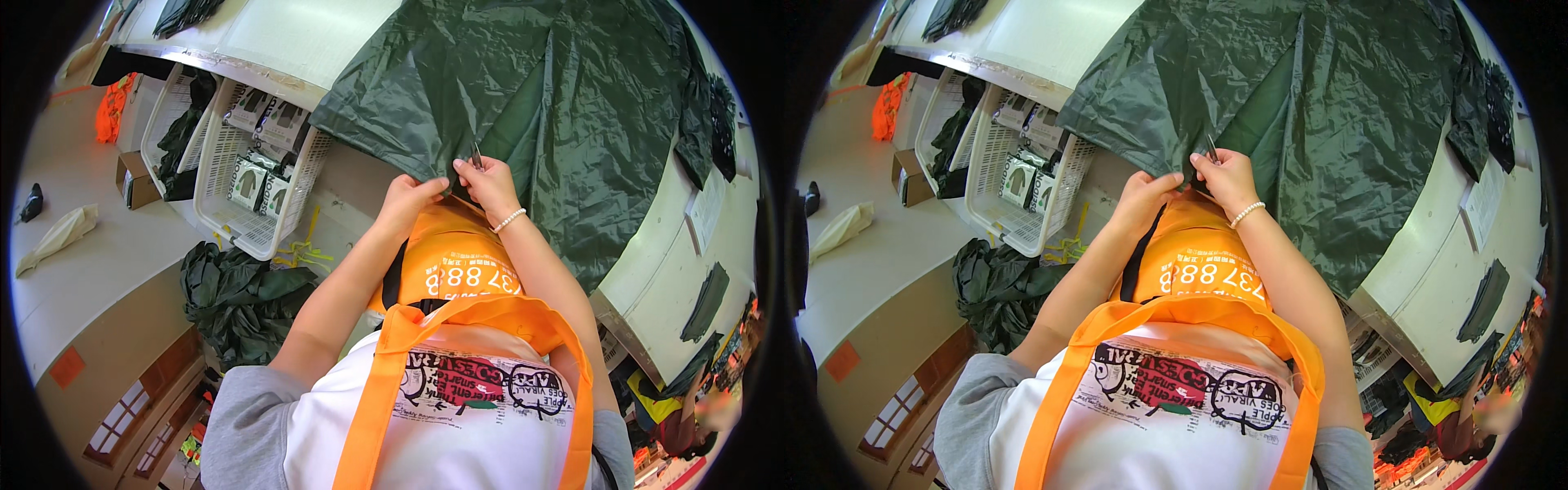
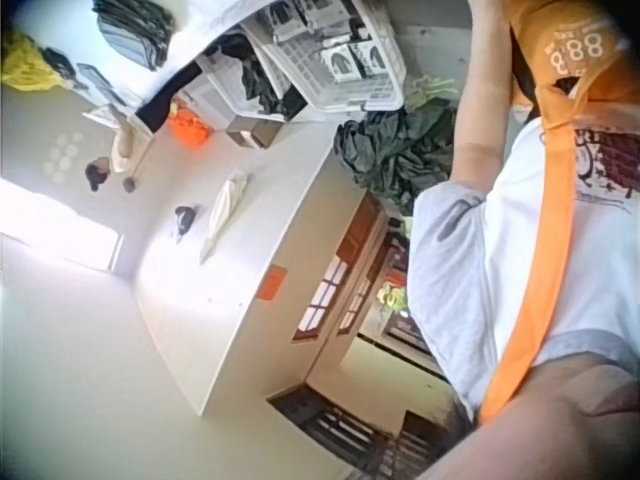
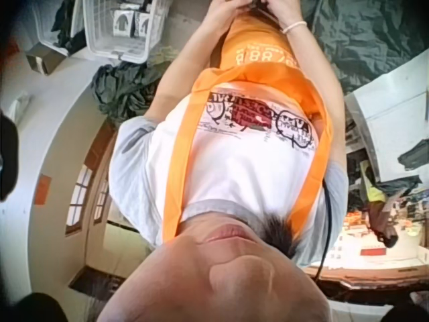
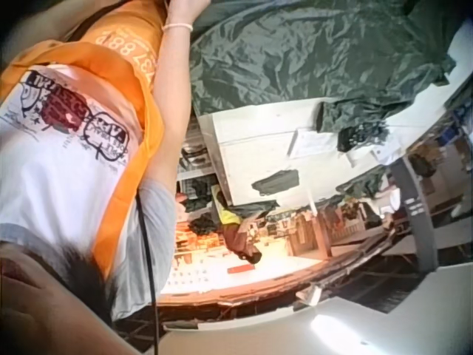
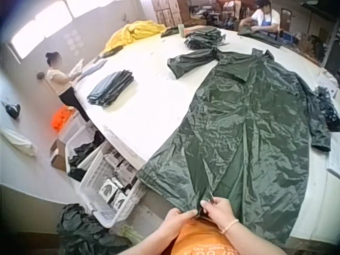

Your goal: The person unfolds a dark green raincoat on a white table and inspects it by hand. They use a small blade to cut a tag or thread near the collar, then continue to smooth and check the garment's surface and seams.

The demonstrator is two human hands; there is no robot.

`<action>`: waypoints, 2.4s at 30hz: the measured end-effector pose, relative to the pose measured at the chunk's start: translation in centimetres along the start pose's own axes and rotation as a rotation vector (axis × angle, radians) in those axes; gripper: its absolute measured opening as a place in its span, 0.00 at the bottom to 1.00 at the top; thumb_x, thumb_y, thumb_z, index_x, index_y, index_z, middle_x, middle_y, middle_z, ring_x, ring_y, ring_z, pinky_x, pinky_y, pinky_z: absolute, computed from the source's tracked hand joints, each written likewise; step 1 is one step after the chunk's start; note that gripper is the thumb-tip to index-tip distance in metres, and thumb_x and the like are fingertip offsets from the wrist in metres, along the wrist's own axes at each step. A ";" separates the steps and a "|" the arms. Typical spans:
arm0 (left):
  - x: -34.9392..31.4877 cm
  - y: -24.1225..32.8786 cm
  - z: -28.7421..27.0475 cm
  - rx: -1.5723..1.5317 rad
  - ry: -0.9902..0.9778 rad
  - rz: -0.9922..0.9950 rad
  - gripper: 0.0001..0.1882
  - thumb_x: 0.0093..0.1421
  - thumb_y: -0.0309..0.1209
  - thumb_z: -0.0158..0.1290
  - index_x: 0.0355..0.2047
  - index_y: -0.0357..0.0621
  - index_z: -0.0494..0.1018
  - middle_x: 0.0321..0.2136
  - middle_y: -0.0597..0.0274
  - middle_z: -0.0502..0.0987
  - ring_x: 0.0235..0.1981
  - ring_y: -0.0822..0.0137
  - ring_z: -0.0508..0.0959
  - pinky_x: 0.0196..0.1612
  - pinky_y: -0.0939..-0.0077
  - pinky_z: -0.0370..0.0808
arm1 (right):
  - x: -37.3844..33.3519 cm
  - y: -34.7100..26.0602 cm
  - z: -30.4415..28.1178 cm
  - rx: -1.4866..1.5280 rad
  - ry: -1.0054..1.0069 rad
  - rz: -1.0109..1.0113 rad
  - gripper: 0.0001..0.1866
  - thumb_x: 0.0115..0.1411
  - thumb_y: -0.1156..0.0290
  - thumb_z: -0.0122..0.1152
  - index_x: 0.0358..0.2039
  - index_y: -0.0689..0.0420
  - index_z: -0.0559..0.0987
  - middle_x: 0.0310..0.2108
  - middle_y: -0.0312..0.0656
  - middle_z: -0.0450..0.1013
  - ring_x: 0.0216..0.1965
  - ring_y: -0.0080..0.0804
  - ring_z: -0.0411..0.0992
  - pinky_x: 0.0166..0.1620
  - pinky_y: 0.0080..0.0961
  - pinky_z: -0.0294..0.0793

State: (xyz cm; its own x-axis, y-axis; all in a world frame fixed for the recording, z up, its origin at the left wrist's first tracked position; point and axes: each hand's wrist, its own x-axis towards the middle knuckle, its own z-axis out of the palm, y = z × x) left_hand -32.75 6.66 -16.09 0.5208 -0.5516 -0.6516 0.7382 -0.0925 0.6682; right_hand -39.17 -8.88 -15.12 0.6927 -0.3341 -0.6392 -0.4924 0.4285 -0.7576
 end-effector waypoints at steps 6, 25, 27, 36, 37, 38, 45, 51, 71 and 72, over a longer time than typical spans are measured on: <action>0.6 0.8 2.6 -0.250 0.179 0.036 0.11 0.53 0.31 0.61 0.33 0.38 0.76 0.28 0.64 0.78 0.25 0.74 0.76 0.28 0.81 0.69 | -0.5 -0.1 -0.8 -0.231 -0.009 -0.124 0.13 0.59 0.69 0.57 0.20 0.61 0.75 0.16 0.32 0.70 0.17 0.15 0.62 0.22 0.18 0.61; -0.3 1.8 4.4 -0.079 0.095 0.206 0.09 0.57 0.24 0.55 0.39 0.39 0.74 0.35 0.60 0.79 0.34 0.70 0.79 0.34 0.80 0.74 | -2.9 0.3 -1.7 -0.156 0.398 -0.301 0.12 0.60 0.67 0.57 0.25 0.64 0.75 0.17 0.35 0.72 0.20 0.17 0.67 0.27 0.16 0.66; -0.9 2.9 5.0 -0.167 0.046 0.137 0.09 0.57 0.23 0.54 0.39 0.37 0.74 0.35 0.58 0.79 0.35 0.68 0.79 0.36 0.78 0.75 | -3.5 0.5 -2.1 -0.295 0.390 -0.463 0.12 0.62 0.66 0.55 0.34 0.63 0.72 0.25 0.39 0.73 0.26 0.20 0.70 0.31 0.19 0.68; -1.3 3.4 5.1 -0.143 0.001 0.199 0.07 0.56 0.19 0.53 0.36 0.30 0.73 0.33 0.57 0.78 0.33 0.64 0.80 0.37 0.77 0.76 | -5.3 -0.5 -1.5 -0.522 0.359 -0.590 0.11 0.61 0.66 0.56 0.39 0.60 0.70 0.33 0.48 0.74 0.34 0.42 0.75 0.37 0.30 0.73; -1.3 3.4 5.1 -0.139 -0.003 0.210 0.07 0.56 0.18 0.53 0.36 0.30 0.73 0.33 0.57 0.77 0.33 0.65 0.80 0.37 0.77 0.76 | -5.3 -0.7 -1.4 -0.532 0.363 -0.582 0.11 0.61 0.66 0.56 0.38 0.60 0.70 0.33 0.47 0.74 0.35 0.42 0.75 0.37 0.30 0.73; -1.3 3.4 5.1 -0.137 -0.002 0.213 0.07 0.56 0.19 0.53 0.36 0.30 0.73 0.33 0.57 0.78 0.33 0.65 0.80 0.36 0.77 0.76 | -5.5 -0.9 -1.3 -0.561 0.368 -0.589 0.11 0.61 0.66 0.56 0.38 0.60 0.70 0.33 0.46 0.74 0.34 0.42 0.75 0.36 0.30 0.73; -1.5 3.3 5.3 -0.102 -0.012 0.245 0.05 0.57 0.19 0.52 0.35 0.31 0.74 0.32 0.58 0.78 0.33 0.66 0.80 0.35 0.79 0.75 | -5.8 -1.3 -0.8 -0.658 0.410 -0.653 0.10 0.59 0.66 0.58 0.36 0.58 0.71 0.32 0.43 0.74 0.31 0.41 0.75 0.33 0.30 0.73; -1.8 3.5 5.4 -0.079 -0.025 0.229 0.06 0.57 0.19 0.51 0.36 0.32 0.74 0.33 0.57 0.79 0.33 0.67 0.80 0.35 0.80 0.75 | -5.4 -2.1 -0.3 -0.690 0.430 -0.709 0.09 0.59 0.66 0.58 0.34 0.57 0.71 0.30 0.42 0.74 0.29 0.40 0.74 0.30 0.29 0.72; -2.9 2.9 4.0 -0.208 -0.040 0.188 0.06 0.55 0.26 0.57 0.27 0.35 0.73 0.24 0.63 0.76 0.26 0.74 0.74 0.31 0.82 0.69 | -6.1 -3.5 -0.1 0.152 -0.007 -0.129 0.10 0.57 0.67 0.64 0.28 0.61 0.77 0.21 0.28 0.70 0.20 0.08 0.61 0.23 0.08 0.60; -3.0 3.1 3.8 -0.181 -0.062 0.197 0.06 0.54 0.26 0.57 0.27 0.36 0.73 0.24 0.63 0.76 0.26 0.75 0.74 0.31 0.83 0.69 | -6.7 -3.4 0.0 0.053 0.000 -0.171 0.09 0.57 0.69 0.63 0.28 0.61 0.77 0.22 0.29 0.71 0.21 0.09 0.63 0.25 0.08 0.62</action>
State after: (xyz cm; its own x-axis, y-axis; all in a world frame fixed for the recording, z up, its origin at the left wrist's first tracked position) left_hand -33.65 4.90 -10.75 0.6391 -0.5941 -0.4884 0.6924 0.1681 0.7016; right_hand -42.13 -8.06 -8.26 0.7640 -0.4061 -0.5014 -0.3389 0.4087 -0.8474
